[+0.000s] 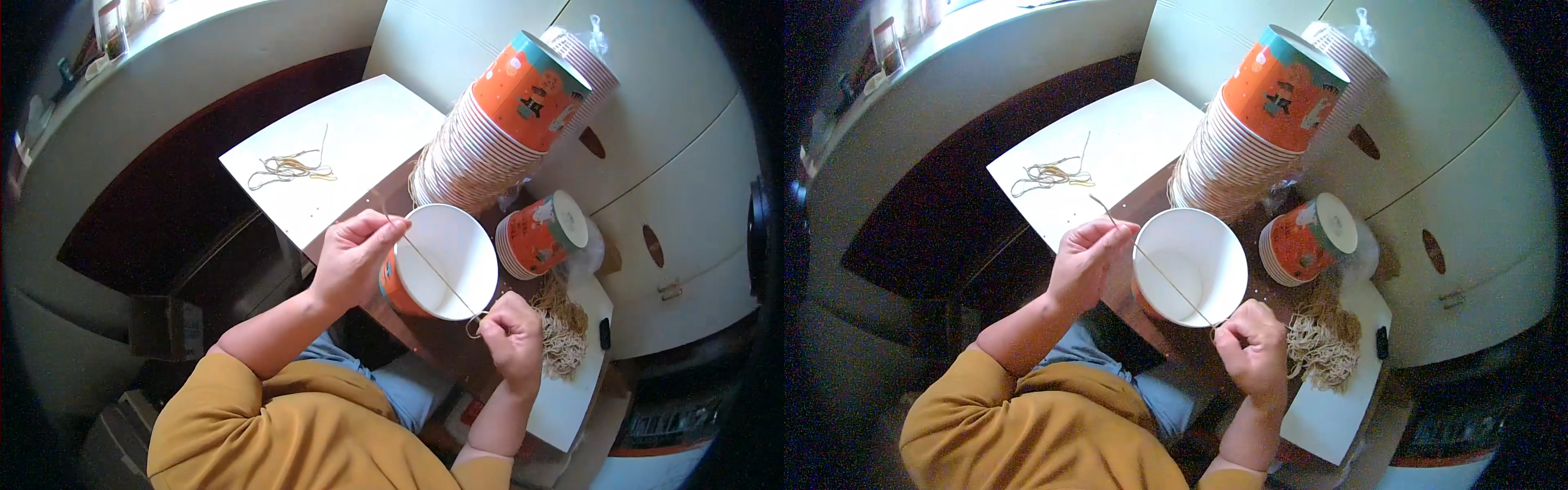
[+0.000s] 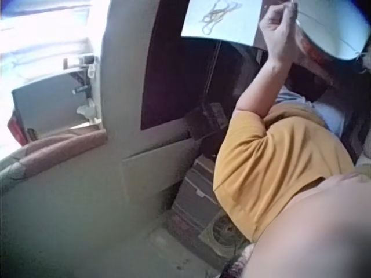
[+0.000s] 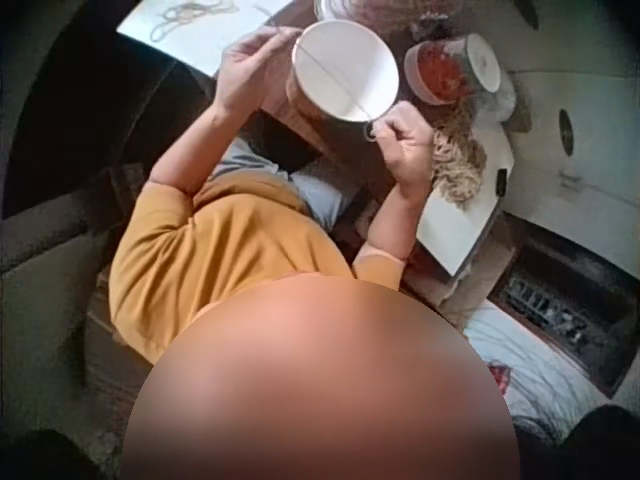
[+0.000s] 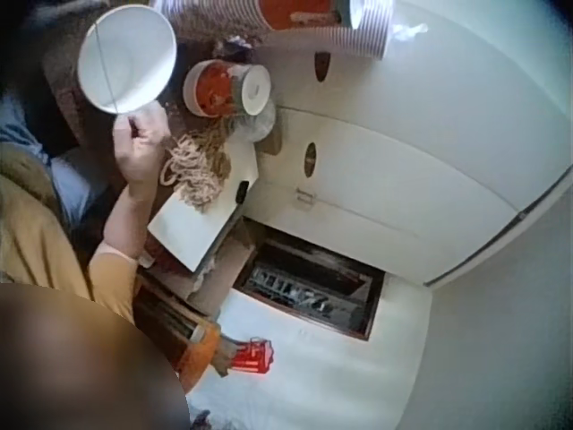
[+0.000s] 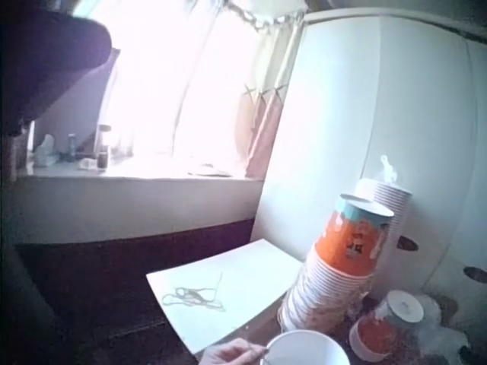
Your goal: Threading and tying thin strings onto the rims of decorative paper buckets.
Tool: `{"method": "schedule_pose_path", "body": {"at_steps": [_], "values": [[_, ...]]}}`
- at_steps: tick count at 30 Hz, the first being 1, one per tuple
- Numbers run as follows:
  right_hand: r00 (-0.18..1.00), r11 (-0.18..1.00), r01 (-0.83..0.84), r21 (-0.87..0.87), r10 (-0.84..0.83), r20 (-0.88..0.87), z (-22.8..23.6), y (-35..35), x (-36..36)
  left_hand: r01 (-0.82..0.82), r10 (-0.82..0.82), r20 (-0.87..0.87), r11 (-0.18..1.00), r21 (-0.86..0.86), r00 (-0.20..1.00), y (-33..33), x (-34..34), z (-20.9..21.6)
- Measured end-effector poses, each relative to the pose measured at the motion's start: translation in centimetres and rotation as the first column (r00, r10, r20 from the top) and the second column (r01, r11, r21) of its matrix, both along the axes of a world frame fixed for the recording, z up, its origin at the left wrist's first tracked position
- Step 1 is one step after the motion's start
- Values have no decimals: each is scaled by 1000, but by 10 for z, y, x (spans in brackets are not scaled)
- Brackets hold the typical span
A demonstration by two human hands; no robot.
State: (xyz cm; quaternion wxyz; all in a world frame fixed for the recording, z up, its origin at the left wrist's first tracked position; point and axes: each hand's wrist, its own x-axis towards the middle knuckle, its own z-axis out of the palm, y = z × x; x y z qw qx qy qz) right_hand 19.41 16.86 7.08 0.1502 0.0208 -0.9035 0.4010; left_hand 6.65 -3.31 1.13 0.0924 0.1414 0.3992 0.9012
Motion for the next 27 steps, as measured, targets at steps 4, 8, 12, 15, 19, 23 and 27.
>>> {"method": "schedule_pose_path", "body": {"at_steps": [4, 8, 12, 15, 19, 23, 27], "values": [[1000, 886, 22, 463, -30, 10, 7, 0, -6, -68, 47, -135, 986, -151, 990, -2, -1, -2], [1000, 816, -26, 577, 17, 21, 24, 0, -6, -126, 74, -193, 954, -272, 978, -5, -4, 4], [992, 773, -93, 628, 15, 128, 22, 6, -7, -145, 98, -191, 957, -250, 977, -9, -5, 3], [999, 795, -25, 606, 7, 32, 28, 0, -6, -160, 77, -263, 937, -310, 962, -4, -3, 1], [974, 965, 28, 260, 32, -222, 30, -38, -34, -190, 3, -414, 891, -411, 910, 0, 3, 4], [939, 976, -94, 199, 153, -308, 22, -59, -60, -317, 55, -543, 859, -402, 838, 6, 9, 4], [950, 980, -193, -57, 172, -261, 8, -57, -68, -357, 18, -606, 822, -444, 795, 2, 11, 9]]}}
